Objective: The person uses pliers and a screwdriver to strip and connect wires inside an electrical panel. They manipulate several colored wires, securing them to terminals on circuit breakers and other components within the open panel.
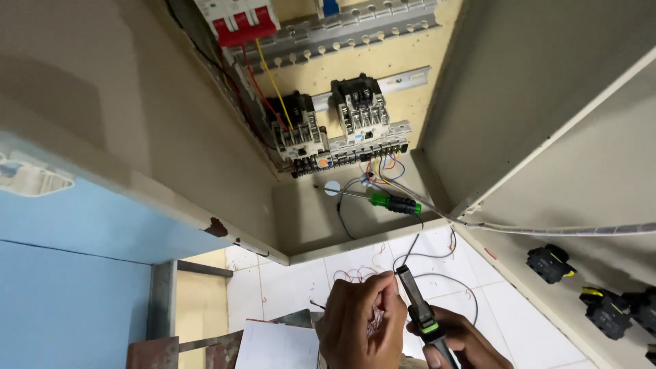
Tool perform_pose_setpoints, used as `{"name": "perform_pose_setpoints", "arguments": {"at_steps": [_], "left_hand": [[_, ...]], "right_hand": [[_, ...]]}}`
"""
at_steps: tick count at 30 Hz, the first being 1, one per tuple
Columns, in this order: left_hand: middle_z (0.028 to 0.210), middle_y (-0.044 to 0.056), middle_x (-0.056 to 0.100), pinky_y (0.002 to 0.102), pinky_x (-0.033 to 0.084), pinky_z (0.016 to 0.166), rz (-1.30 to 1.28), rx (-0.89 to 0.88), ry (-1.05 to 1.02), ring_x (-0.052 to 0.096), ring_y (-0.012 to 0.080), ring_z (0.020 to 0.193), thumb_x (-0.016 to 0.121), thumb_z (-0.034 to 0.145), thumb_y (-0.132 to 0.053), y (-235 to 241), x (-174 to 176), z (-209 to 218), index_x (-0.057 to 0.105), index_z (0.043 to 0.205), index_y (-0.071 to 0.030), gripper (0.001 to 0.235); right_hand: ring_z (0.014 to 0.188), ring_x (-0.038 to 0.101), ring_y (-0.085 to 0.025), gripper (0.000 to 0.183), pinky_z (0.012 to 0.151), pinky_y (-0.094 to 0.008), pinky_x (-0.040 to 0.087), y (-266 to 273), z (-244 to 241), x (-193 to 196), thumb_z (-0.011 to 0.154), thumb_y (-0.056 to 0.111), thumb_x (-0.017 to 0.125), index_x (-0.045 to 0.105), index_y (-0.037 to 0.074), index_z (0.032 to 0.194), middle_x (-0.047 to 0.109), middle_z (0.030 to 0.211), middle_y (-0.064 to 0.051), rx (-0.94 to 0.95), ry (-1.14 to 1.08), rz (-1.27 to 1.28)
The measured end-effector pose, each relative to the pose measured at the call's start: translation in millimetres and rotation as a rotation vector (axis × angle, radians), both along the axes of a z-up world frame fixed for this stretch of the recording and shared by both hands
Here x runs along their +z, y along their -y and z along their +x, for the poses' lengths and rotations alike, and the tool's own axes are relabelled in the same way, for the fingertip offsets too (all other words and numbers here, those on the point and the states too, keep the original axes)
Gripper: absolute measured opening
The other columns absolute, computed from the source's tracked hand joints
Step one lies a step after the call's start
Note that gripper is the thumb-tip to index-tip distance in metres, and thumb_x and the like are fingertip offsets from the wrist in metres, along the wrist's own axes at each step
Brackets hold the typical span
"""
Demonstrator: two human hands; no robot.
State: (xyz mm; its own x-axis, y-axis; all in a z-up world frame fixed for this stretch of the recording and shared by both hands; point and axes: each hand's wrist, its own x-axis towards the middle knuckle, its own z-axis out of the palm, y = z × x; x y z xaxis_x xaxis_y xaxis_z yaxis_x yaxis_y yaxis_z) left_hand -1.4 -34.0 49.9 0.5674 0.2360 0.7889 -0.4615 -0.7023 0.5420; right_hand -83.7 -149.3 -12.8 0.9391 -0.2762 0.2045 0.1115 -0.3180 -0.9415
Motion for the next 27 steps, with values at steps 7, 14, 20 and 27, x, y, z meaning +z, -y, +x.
{"name": "perform_pose_setpoints", "arguments": {"at_steps": [7, 14, 20, 27], "left_hand": [[0.067, 0.002, 0.061, 0.024, 0.044, 0.044, -0.025, -0.055, 0.07, 0.053, 0.0119, 0.052, 0.078, 0.083, -0.002, 3.9, -9.3, -4.7, 0.072, 0.09, -0.013, 0.015], [0.071, -0.003, 0.069, 0.021, 0.047, 0.048, 0.027, -0.027, 0.21, 0.055, 0.0111, 0.055, 0.079, 0.084, 0.001, 3.6, -24.4, -2.9, 0.071, 0.1, -0.015, 0.024], [0.072, -0.005, 0.07, 0.019, 0.047, 0.049, 0.022, -0.041, 0.221, 0.055, 0.0089, 0.058, 0.08, 0.084, 0.002, 3.5, -26.3, -2.7, 0.072, 0.105, -0.016, 0.03], [0.071, -0.003, 0.07, 0.021, 0.037, 0.041, -0.32, -0.218, -0.368, 0.047, 0.0058, 0.049, 0.069, 0.09, -0.029, 1.8, 6.6, -24.0, 0.079, 0.094, -0.012, 0.02]], "right_hand": [[0.105, 0.091, -0.021, 0.025, 0.08, -0.032, 0.066, 8.1, -8.8, 4.2, 0.086, 0.028, 0.07, 0.068, 0.013, 0.066, 0.085, 0.124, -0.006, 0.06, -0.098, 0.095], [0.106, 0.09, -0.019, 0.017, 0.078, -0.033, 0.068, 21.8, -14.0, -20.4, 0.087, 0.026, 0.07, 0.076, 0.016, 0.075, 0.086, 0.123, -0.004, 0.154, -0.096, 0.132], [0.107, 0.09, -0.015, 0.019, 0.078, -0.032, 0.07, 29.3, -16.4, -32.7, 0.082, 0.031, 0.075, 0.089, 0.02, 0.087, 0.087, 0.126, 0.002, 0.159, -0.27, 0.162], [0.103, 0.085, -0.007, 0.031, 0.081, -0.026, 0.065, 18.3, -11.3, -30.4, 0.085, 0.041, 0.066, 0.09, 0.022, 0.088, 0.089, 0.114, 0.009, 0.031, -0.202, -0.066]]}}
